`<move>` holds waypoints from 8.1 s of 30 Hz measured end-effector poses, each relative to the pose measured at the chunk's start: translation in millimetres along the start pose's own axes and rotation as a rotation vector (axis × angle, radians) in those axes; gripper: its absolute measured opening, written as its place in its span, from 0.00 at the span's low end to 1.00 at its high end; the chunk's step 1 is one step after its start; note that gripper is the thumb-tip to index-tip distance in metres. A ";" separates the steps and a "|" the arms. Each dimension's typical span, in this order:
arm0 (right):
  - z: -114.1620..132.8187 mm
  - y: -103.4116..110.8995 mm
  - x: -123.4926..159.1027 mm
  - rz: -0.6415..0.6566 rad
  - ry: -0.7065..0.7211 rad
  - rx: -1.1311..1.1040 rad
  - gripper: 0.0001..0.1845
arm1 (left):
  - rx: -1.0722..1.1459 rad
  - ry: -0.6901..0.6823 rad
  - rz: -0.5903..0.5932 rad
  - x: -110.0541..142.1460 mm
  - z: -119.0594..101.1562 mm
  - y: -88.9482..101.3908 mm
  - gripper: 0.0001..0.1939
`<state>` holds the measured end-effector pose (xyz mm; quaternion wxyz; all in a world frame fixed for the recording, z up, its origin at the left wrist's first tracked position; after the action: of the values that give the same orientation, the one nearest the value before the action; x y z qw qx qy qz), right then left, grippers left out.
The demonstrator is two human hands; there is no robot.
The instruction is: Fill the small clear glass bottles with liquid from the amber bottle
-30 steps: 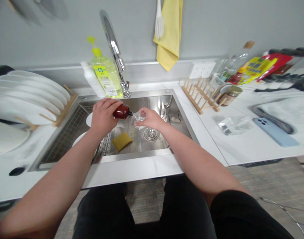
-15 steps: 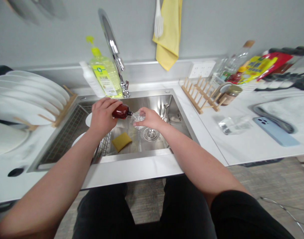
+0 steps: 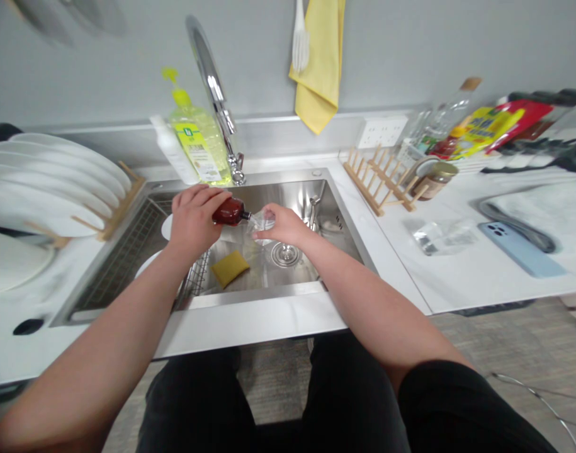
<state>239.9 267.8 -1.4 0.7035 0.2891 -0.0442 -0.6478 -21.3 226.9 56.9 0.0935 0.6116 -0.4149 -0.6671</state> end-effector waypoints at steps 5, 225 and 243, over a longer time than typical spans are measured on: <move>0.6 0.2 -0.1 -0.006 0.006 0.006 0.34 | 0.010 0.000 -0.009 0.1 -0.1 -0.2 0.33; 23.3 -5.7 2.6 -0.050 0.020 -0.412 0.33 | -0.019 -0.338 0.210 -76.8 -83.7 93.4 0.23; 22.9 -8.1 2.9 -0.008 0.017 -0.518 0.37 | -0.033 -0.258 -0.055 -53.2 -66.1 91.1 0.28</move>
<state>223.2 257.1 12.9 0.7520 0.1047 0.1302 -0.6377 15.4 173.4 163.1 0.0308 0.5303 -0.3956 -0.7492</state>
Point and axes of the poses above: each hand's wrist, its own x-axis away from the middle knuckle, its own y-axis out of the back of the hand, z = x × y, the point moved 3 cm from there along -x, towards the middle knuckle, and after that the axes turned 13 degrees about -z, right-handed, at the moved point
